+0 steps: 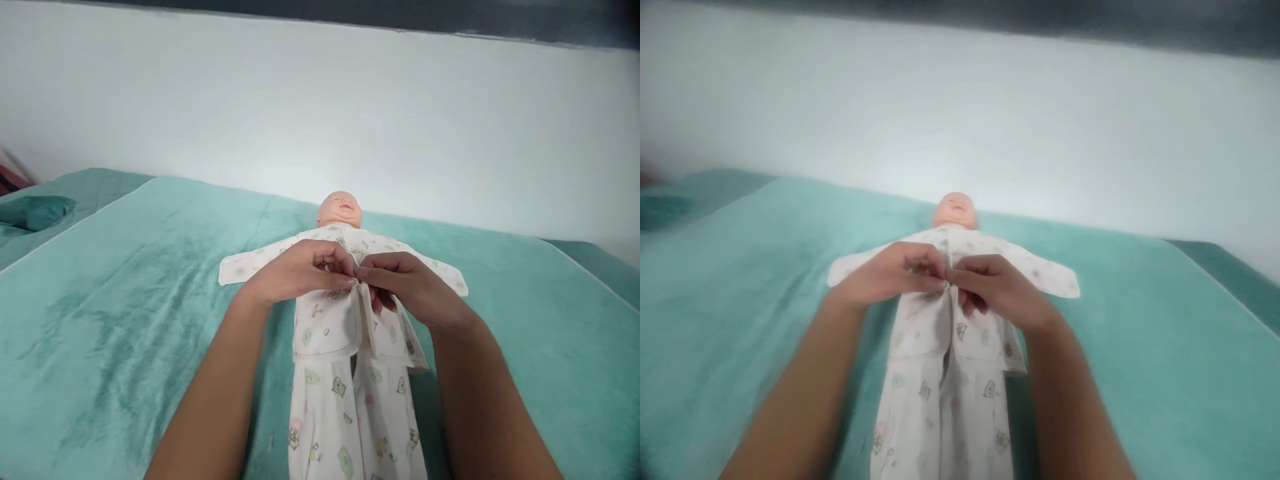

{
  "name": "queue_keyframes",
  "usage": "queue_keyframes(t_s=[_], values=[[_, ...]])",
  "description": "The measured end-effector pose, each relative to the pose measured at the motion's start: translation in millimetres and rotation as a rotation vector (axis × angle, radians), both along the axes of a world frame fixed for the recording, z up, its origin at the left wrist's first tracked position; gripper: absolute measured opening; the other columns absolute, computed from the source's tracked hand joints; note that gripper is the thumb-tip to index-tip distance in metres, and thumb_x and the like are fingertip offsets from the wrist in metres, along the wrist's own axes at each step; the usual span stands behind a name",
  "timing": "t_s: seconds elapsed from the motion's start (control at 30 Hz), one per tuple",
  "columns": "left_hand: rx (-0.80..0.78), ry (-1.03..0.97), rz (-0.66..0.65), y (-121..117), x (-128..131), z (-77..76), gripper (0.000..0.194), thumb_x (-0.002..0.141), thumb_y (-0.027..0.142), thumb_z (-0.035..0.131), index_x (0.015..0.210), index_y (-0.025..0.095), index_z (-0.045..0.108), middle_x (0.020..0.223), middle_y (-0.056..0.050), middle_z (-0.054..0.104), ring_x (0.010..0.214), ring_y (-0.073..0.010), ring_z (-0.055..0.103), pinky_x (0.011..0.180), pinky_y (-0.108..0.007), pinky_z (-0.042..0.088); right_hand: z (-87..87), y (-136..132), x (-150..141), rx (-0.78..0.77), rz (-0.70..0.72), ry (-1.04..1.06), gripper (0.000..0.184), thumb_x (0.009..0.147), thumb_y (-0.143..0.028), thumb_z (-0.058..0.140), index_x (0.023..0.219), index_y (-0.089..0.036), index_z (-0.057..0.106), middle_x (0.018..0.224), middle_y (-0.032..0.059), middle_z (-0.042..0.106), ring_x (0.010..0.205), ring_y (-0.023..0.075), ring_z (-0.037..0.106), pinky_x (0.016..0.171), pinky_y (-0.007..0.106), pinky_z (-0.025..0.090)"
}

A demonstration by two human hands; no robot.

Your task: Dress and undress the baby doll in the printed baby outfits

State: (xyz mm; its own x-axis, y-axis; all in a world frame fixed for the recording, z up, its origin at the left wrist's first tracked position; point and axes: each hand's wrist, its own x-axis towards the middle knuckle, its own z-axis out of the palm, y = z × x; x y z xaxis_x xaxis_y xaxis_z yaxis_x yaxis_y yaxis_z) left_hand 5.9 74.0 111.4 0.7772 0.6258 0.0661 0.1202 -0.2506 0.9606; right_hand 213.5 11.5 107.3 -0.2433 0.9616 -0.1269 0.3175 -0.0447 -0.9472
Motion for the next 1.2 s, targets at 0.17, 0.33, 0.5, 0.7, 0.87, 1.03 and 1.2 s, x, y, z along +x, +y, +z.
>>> queue_keyframes(t_s=[0.17, 0.33, 0.5, 0.7, 0.87, 1.03, 1.2], values=[[-0.025, -0.004, 0.011, -0.5, 2.7, -2.1, 0.011, 0.080, 0.028, 0.070, 0.086, 0.019, 0.068, 0.084, -0.003, 0.067, 0.077, -0.0145, 0.060, 0.068, -0.027, 0.047, -16.5, -7.0, -0.1, 0.023, -0.060, 0.074, 0.043, 0.089, -0.054, 0.063, 0.063, -0.019, 0.062, 0.054, 0.0004, 0.058, 0.051, 0.0107, 0.049, 0.048, 0.026, 0.032], [-0.001, -0.002, 0.029, -0.4, 5.1, -2.6, 0.008, 0.080, 0.025, 0.069, 0.082, 0.019, 0.066, 0.081, -0.001, 0.065, 0.075, -0.0133, 0.058, 0.067, -0.026, 0.046, -18.6, -8.9, -0.6, 0.035, -0.051, 0.142, 0.043, 0.091, -0.054, 0.060, 0.066, -0.019, 0.065, 0.055, -0.0002, 0.057, 0.052, 0.0104, 0.050, 0.048, 0.025, 0.033], [0.006, 0.009, 0.025, 1.0, 5.6, -3.2, 0.008, 0.080, 0.025, 0.070, 0.081, 0.018, 0.066, 0.080, -0.001, 0.066, 0.076, -0.0138, 0.060, 0.068, -0.027, 0.048, -21.4, -5.9, 1.7, 0.045, -0.046, 0.200, 0.036, 0.093, -0.049, 0.059, 0.073, -0.019, 0.063, 0.058, -0.0008, 0.057, 0.050, 0.0097, 0.049, 0.046, 0.025, 0.032], [-0.050, -0.060, -0.016, 3.3, 3.4, -10.3, 0.007, 0.083, 0.023, 0.068, 0.087, 0.018, 0.066, 0.085, -0.002, 0.071, 0.080, -0.0138, 0.066, 0.073, -0.026, 0.051, -24.1, -5.6, 4.4, 0.055, -0.022, 0.162, 0.019, 0.083, -0.036, 0.074, 0.084, -0.020, 0.064, 0.061, -0.0036, 0.056, 0.050, 0.0092, 0.050, 0.046, 0.023, 0.034], [-0.065, -0.059, -0.019, 3.5, 3.0, -10.1, 0.007, 0.084, 0.024, 0.067, 0.087, 0.017, 0.065, 0.083, -0.003, 0.072, 0.079, -0.0144, 0.066, 0.073, -0.028, 0.051, -21.6, -6.8, 3.1, 0.077, -0.012, 0.144, 0.021, 0.080, -0.036, 0.076, 0.084, -0.021, 0.062, 0.060, -0.0047, 0.055, 0.050, 0.0086, 0.048, 0.047, 0.024, 0.035], [-0.013, 0.013, 0.012, 2.2, 4.5, -7.1, 0.015, 0.082, 0.032, 0.070, 0.087, 0.019, 0.064, 0.080, -0.001, 0.069, 0.072, -0.0134, 0.062, 0.066, -0.026, 0.047, -19.6, -7.7, 1.3, 0.078, -0.005, 0.134, 0.021, 0.078, -0.034, 0.078, 0.084, -0.021, 0.062, 0.060, -0.0049, 0.055, 0.050, 0.0088, 0.047, 0.046, 0.024, 0.035], [0.072, 0.080, 0.052, -1.7, 7.2, -4.8, 0.014, 0.080, 0.031, 0.068, 0.084, 0.020, 0.061, 0.075, 0.000, 0.064, 0.068, -0.0131, 0.057, 0.059, -0.025, 0.042, -19.3, -8.0, 0.8, 0.084, 0.008, 0.114, 0.018, 0.082, -0.033, 0.074, 0.083, -0.021, 0.061, 0.060, -0.0050, 0.054, 0.051, 0.0085, 0.047, 0.047, 0.024, 0.035]])
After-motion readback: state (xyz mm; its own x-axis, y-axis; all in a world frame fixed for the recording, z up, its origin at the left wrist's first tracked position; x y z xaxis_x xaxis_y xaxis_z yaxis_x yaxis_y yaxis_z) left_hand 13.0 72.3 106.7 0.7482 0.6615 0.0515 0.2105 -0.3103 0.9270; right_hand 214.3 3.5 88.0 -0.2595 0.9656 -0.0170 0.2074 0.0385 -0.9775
